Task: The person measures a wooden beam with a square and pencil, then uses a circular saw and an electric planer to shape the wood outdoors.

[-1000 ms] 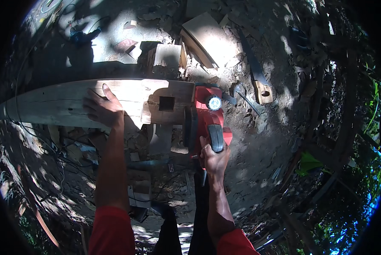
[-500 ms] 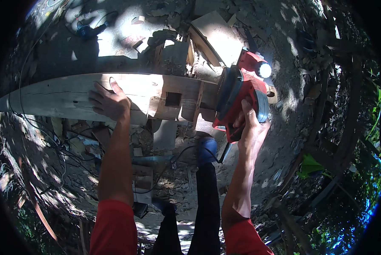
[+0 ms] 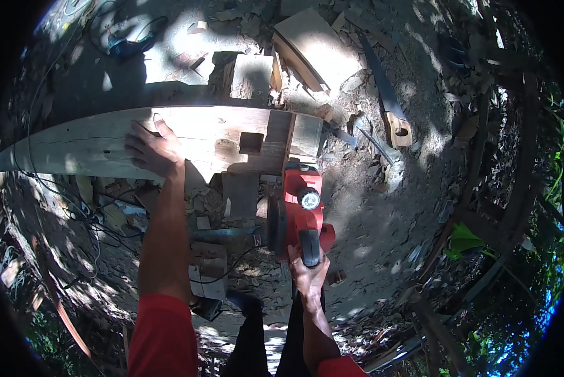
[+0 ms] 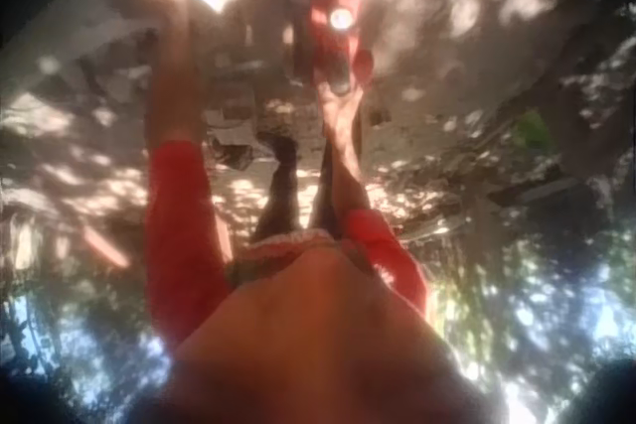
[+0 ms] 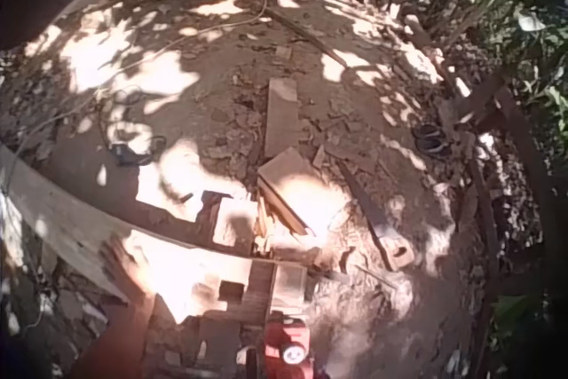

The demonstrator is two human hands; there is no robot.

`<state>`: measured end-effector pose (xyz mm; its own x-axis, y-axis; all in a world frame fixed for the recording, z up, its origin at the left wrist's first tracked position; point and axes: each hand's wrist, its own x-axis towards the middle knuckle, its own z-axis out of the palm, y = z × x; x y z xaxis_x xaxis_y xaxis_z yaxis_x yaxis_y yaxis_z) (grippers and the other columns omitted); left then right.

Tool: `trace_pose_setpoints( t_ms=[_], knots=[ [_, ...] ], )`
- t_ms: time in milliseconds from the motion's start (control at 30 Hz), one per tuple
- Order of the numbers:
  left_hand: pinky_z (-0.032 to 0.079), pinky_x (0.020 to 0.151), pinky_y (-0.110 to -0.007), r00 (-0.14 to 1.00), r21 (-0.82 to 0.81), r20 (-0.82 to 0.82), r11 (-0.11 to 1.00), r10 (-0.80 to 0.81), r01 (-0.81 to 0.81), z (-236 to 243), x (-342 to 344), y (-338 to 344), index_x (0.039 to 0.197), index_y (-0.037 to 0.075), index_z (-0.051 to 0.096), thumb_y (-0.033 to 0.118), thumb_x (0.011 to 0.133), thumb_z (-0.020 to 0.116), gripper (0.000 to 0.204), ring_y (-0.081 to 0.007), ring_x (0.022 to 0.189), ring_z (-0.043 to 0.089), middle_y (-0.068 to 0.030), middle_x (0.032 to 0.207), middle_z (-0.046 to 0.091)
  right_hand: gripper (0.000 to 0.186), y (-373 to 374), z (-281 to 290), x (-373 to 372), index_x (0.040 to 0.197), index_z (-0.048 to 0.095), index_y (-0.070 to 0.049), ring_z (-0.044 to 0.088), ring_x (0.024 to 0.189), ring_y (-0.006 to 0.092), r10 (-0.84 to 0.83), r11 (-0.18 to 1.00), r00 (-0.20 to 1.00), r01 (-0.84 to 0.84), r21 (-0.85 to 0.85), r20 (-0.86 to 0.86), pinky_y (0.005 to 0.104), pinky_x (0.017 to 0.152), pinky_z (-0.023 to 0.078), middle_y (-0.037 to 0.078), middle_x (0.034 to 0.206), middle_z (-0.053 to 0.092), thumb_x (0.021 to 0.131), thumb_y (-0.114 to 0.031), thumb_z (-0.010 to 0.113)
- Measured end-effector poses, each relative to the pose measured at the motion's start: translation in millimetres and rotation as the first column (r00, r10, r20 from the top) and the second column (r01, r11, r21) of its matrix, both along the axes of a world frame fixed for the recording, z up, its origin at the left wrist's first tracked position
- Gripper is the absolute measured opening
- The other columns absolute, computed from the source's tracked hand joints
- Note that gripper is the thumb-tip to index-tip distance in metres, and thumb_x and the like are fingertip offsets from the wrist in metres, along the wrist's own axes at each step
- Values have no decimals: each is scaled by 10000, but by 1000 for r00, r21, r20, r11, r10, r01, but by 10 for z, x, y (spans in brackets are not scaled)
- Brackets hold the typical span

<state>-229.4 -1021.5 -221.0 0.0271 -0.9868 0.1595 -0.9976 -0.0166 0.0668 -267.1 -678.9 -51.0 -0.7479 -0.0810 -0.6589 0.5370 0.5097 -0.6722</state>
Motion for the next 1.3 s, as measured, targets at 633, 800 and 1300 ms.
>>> trace_pose_setpoints(
  t_ms=[633,800,1300],
  knots=[
    [190,1128,-565,1000,21,-7,999,-26,26,19,5,37,1508,108,285,655,958,276,775,-448,1417,230,-290,1521,256,110,-746,-104,-921,790,601,-7,521,467,77,-16,994,995,5,-111,-95,240,434,399,23,591,581,838,-84,664],
    [285,1060,-573,994,-84,90,994,-55,63,-43,18,27,1470,94,345,612,967,340,722,-436,1359,315,-275,1467,337,62,-942,-163,-1193,843,619,18,548,598,60,65,997,994,-67,-27,-93,246,575,481,4,687,608,802,-23,639],
    [189,1131,-564,1000,43,9,999,7,-7,67,1,12,1512,132,269,660,951,263,770,-431,1426,220,-238,1548,236,301,526,737,-1877,1005,620,25,485,467,122,-214,976,973,216,21,-93,285,474,437,30,574,518,816,-194,705]
  ],
)
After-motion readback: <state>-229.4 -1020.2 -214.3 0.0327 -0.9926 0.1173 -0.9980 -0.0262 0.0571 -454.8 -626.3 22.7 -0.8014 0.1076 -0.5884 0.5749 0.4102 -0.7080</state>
